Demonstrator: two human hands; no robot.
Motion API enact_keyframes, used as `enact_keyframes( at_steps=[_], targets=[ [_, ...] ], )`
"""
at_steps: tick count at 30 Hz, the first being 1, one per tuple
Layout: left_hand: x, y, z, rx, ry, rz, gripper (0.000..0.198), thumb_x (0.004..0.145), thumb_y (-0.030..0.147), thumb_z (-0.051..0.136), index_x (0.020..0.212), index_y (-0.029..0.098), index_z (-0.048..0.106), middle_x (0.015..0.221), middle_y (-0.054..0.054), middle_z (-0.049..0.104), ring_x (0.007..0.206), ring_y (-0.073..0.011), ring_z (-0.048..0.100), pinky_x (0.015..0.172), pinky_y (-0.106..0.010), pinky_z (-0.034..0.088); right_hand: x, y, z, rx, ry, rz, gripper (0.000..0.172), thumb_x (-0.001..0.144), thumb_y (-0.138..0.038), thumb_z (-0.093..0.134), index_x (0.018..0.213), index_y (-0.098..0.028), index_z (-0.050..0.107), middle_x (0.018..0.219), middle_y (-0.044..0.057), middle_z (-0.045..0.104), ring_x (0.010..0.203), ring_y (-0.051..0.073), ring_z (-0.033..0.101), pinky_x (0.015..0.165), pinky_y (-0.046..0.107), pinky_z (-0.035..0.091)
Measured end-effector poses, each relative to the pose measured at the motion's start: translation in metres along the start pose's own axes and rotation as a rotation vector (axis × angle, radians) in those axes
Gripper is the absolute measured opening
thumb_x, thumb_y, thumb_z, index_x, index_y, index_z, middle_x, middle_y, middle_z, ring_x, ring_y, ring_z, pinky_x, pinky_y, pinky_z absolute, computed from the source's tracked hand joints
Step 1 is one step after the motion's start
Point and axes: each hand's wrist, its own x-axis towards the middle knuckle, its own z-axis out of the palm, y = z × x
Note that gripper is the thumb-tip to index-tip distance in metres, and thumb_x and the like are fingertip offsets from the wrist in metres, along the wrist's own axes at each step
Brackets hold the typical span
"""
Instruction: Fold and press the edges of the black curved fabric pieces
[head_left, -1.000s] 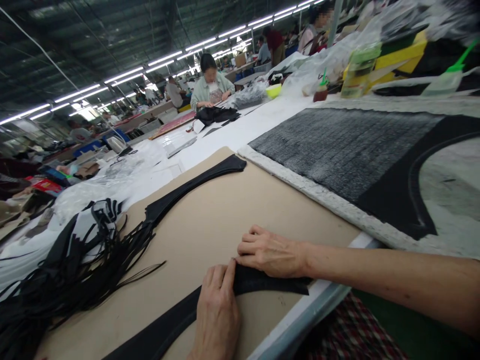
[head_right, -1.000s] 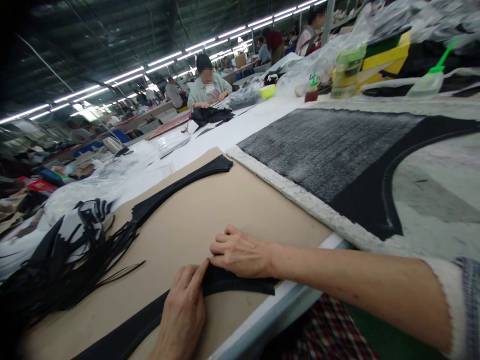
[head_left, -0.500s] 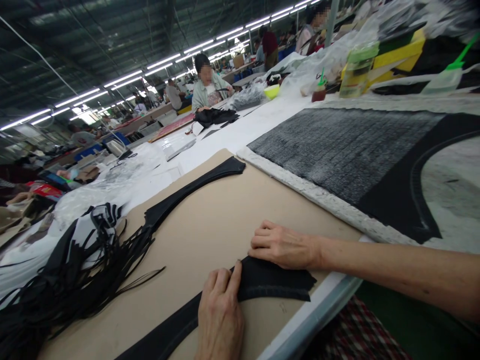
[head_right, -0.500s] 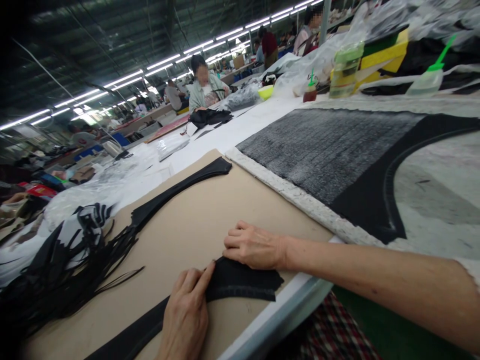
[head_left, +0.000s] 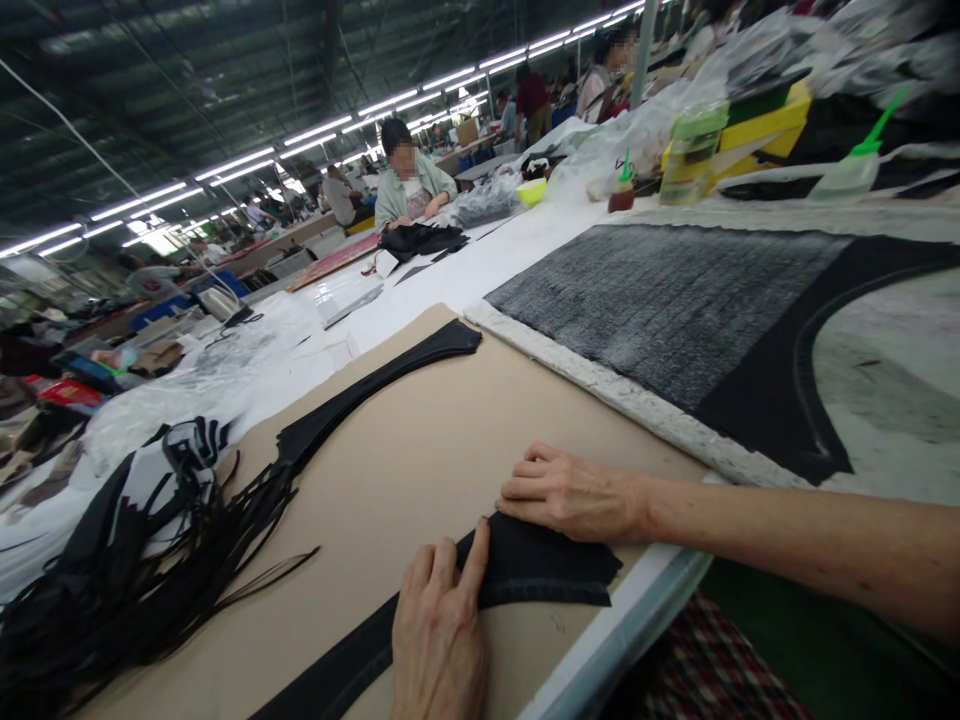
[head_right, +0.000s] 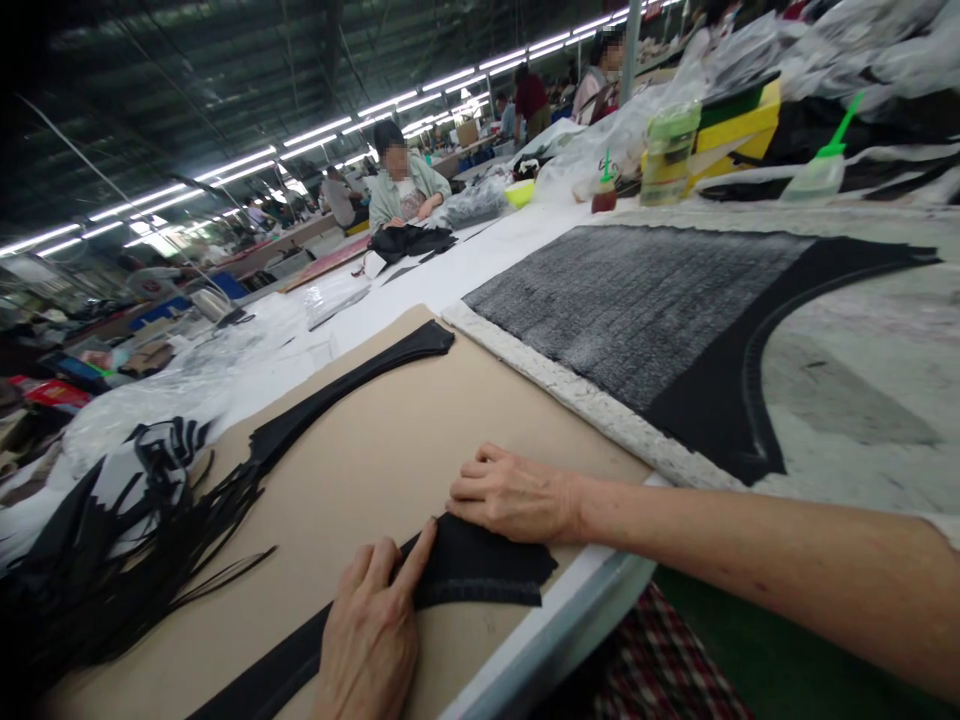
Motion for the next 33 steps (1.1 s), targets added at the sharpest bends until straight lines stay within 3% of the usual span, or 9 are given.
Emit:
enact_keyframes(
  at_steps=[8,15,19,24,29,33],
  targets=[
    [0.004,-0.001,-0.002,0.075,-0.043,0.067,0.078,0.08,-0.002,0.046,0.148,0.033,0.029,0.096,-0.004,0.053,0.087,-0.0218,0.047,0.077,-0.035,0.038,-0.016,0.0,-0.006,0.07,-0.015,0.056,0.03,0.095,-0.012,0.046,0.123,-0.01,0.056,0.119,0.011,0.062,0.106,0.022,0.053,0.097,0.043,0.033],
    [0.004,-0.002,0.0,0.126,-0.017,0.11,0.079,0.079,-0.003,0.043,0.149,0.03,0.026,0.095,-0.004,0.053,0.085,-0.0223,0.047,0.075,-0.035,0.038,-0.032,0.0,-0.011,0.078,-0.01,0.162,0.037,0.095,-0.007,0.038,0.128,-0.013,0.054,0.131,0.011,0.057,0.119,0.021,0.051,0.108,0.049,0.025],
    [0.005,0.0,-0.001,0.129,-0.004,0.107,0.079,0.078,-0.003,0.044,0.148,0.03,0.029,0.094,-0.004,0.053,0.084,-0.0221,0.047,0.075,-0.035,0.037,-0.041,0.002,-0.013,-0.001,0.033,0.192,0.035,0.094,-0.006,0.039,0.123,-0.01,0.058,0.125,0.012,0.06,0.116,0.023,0.052,0.106,0.049,0.028],
    [0.005,0.003,-0.003,0.122,0.01,0.098,0.078,0.078,-0.002,0.045,0.148,0.031,0.031,0.095,-0.004,0.053,0.084,-0.0228,0.047,0.076,-0.036,0.037,-0.029,-0.015,-0.013,-0.015,0.131,0.38,0.04,0.088,-0.005,0.045,0.126,-0.011,0.056,0.118,0.013,0.061,0.107,0.025,0.052,0.093,0.043,0.037],
    [0.004,0.008,-0.003,0.116,0.021,0.052,0.072,0.08,-0.003,0.043,0.145,0.027,0.037,0.097,-0.005,0.054,0.085,-0.0229,0.046,0.077,-0.037,0.036,-0.002,-0.043,-0.008,0.07,0.043,0.353,0.037,0.09,-0.009,0.048,0.125,-0.013,0.056,0.111,0.011,0.062,0.104,0.024,0.051,0.093,0.042,0.035],
    [0.003,0.013,-0.001,0.117,0.019,0.01,0.066,0.079,-0.003,0.045,0.139,0.027,0.046,0.099,-0.005,0.055,0.087,-0.0239,0.046,0.078,-0.037,0.036,-0.007,-0.043,-0.003,0.048,0.009,0.338,0.037,0.089,-0.01,0.051,0.126,-0.013,0.055,0.112,0.011,0.062,0.102,0.024,0.051,0.092,0.043,0.033]
  ],
)
